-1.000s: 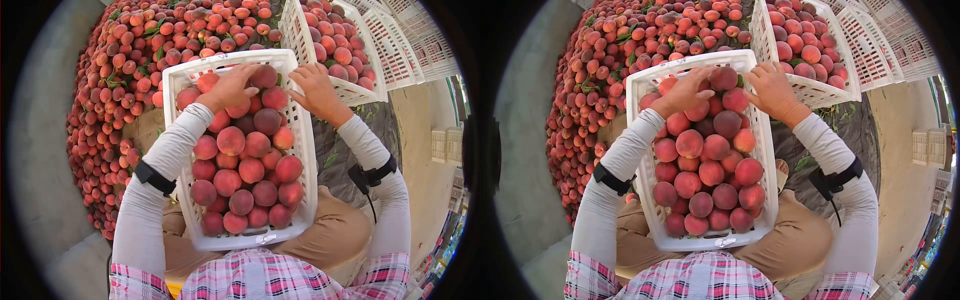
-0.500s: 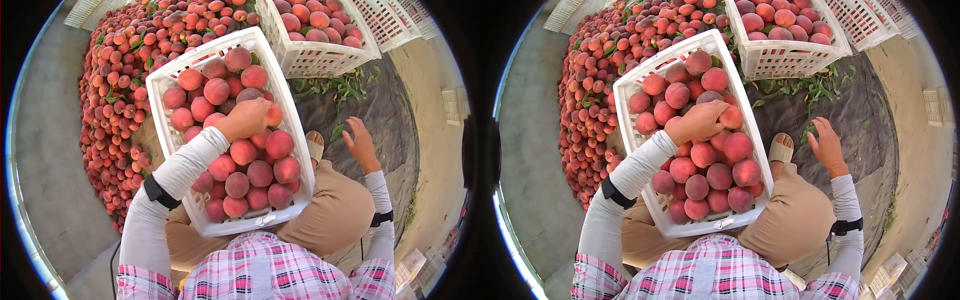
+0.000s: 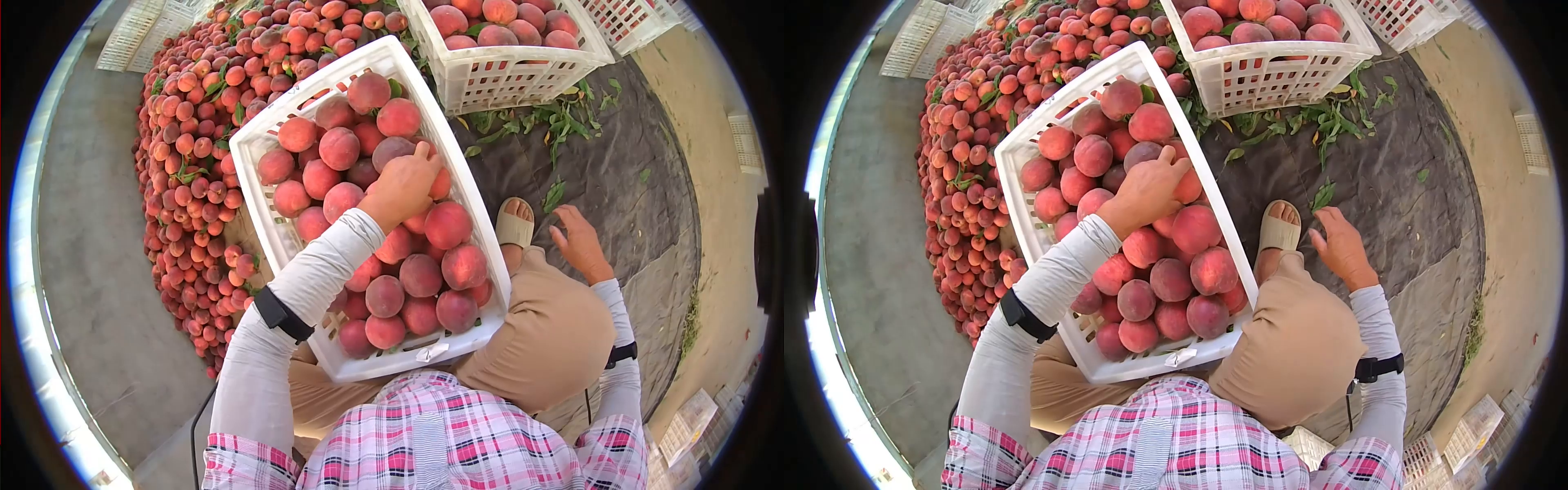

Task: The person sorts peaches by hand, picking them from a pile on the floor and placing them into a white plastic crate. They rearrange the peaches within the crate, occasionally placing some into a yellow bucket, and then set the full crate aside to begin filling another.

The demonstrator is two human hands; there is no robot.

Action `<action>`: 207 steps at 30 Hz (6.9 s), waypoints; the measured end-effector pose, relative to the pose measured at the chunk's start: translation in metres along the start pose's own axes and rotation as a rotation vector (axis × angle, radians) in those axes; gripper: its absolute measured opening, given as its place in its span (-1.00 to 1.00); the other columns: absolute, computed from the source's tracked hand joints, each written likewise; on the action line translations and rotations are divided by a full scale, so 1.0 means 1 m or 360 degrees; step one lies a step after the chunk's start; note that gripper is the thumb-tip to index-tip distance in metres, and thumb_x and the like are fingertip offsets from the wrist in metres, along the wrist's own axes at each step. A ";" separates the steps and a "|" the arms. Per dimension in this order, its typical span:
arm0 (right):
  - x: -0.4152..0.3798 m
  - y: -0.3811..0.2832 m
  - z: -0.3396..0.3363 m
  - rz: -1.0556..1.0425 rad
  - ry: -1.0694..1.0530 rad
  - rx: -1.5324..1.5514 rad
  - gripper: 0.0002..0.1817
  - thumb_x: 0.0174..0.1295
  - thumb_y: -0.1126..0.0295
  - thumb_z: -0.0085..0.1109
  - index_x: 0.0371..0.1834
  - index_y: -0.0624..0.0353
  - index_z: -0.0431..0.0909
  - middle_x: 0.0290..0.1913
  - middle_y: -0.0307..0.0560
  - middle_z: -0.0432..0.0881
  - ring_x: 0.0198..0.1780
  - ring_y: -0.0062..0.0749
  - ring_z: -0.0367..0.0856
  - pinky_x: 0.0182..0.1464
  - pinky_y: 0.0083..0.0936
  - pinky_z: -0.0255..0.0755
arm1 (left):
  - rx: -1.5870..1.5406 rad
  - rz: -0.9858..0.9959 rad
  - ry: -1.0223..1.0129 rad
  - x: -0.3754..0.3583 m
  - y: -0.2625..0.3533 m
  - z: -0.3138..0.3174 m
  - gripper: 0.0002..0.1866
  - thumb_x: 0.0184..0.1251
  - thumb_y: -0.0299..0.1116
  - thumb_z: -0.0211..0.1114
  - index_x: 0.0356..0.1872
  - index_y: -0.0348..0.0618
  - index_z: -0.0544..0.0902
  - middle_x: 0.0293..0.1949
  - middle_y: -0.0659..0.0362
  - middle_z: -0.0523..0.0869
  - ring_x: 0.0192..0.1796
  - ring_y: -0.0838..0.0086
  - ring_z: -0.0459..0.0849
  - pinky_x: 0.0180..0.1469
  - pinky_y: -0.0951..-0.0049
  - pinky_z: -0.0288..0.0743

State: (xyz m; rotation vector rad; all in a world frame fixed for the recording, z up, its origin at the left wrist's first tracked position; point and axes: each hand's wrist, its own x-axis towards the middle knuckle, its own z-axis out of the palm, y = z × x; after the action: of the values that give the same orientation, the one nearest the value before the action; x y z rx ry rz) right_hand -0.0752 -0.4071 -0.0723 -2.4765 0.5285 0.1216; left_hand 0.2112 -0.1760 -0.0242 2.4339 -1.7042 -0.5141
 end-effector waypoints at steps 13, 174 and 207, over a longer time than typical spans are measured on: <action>-0.003 0.004 -0.014 0.0021 0.0077 0.0002 -0.65 0.20 0.42 0.25 0.05 0.24 0.49 0.05 0.05 0.55 0.00 0.03 0.59 0.02 -0.26 0.50 | -0.0235 0.0190 0.0412 -0.028 -0.012 -0.044 -0.36 -0.05 -0.28 0.47 0.12 -0.21 0.46 -0.10 -0.01 0.65 -0.22 0.05 0.69 -0.19 0.12 0.58; 0.097 -0.511 0.264 0.0265 -0.1488 0.1310 -0.53 0.42 0.02 0.10 0.17 0.14 0.39 0.01 -0.03 0.61 -0.07 -0.38 0.59 -0.15 -0.44 0.54 | 0.0054 -0.3366 0.1474 -0.758 -0.215 0.304 -0.33 -0.03 -0.31 0.49 0.18 -0.18 0.44 0.10 -0.09 0.50 0.15 -0.02 0.52 0.17 0.08 0.44; 0.059 -0.497 0.216 -0.0329 -0.1249 0.0571 -0.64 0.45 0.35 0.01 0.21 0.31 0.43 0.01 -0.06 0.62 -0.19 -0.54 0.56 -0.12 -0.59 0.50 | -0.4202 -0.1045 0.2557 -0.496 -0.186 0.223 -0.30 0.38 0.22 0.16 0.33 -0.09 0.37 0.06 0.04 0.65 -0.04 0.24 0.71 0.04 0.28 0.65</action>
State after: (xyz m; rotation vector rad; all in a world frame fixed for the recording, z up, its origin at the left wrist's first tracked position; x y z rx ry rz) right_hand 0.1843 0.0660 0.0065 -1.9072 -0.0454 0.7963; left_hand 0.1479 0.3714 -0.1863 0.2948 0.7115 -0.1503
